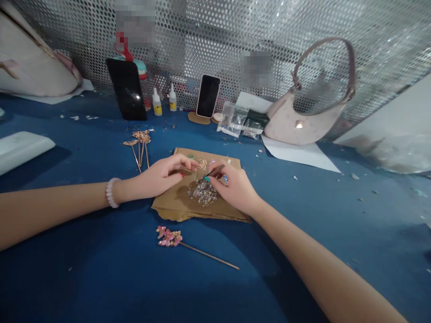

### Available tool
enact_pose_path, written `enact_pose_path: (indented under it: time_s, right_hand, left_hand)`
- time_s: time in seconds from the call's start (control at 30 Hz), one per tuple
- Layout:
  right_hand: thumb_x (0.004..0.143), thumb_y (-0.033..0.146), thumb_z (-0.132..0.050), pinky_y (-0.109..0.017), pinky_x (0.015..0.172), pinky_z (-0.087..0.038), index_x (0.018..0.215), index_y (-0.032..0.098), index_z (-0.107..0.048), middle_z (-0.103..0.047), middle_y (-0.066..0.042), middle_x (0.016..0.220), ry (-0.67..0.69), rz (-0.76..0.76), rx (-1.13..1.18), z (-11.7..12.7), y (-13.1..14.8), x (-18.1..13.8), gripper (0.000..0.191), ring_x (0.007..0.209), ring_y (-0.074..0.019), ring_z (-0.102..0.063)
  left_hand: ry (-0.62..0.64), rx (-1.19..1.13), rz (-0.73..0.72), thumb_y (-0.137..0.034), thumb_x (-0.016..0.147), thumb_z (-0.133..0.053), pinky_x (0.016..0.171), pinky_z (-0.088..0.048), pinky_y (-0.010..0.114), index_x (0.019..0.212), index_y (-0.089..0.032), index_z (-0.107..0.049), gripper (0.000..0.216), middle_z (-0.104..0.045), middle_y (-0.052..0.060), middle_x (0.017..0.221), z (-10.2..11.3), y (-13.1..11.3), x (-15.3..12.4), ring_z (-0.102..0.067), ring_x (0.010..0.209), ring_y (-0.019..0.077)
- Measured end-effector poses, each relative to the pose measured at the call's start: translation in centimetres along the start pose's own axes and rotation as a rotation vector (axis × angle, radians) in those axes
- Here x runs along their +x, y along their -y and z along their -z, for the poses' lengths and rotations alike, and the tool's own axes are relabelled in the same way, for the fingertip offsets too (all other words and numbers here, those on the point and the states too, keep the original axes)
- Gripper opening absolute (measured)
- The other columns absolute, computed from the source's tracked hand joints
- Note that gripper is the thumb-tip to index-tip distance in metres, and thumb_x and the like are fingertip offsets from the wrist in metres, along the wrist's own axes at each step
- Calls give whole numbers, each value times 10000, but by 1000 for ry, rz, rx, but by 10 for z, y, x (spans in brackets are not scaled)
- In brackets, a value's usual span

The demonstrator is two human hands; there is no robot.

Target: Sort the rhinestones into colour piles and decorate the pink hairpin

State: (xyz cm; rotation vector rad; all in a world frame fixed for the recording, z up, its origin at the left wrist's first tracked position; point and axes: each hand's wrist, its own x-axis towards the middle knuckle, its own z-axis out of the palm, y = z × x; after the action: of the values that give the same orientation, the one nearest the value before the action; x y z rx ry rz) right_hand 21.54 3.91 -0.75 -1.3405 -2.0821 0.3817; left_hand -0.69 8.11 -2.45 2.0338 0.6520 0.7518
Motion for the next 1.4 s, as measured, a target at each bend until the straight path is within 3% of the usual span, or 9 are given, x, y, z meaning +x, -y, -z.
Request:
enact_pose_path:
  time_s: [1.4]
  right_hand:
    - [785, 232, -558, -300, 621, -506, 811, 200, -589, -662, -43, 854, 6, 13, -8, 3, 3, 0, 51, 690, -153, -640]
  left_hand:
    - [-7, 29, -30, -39, 773, -385, 971, -444, 422, 981, -175, -481, 266, -549, 96, 1229, 0, 0, 0, -542, 1138, 215]
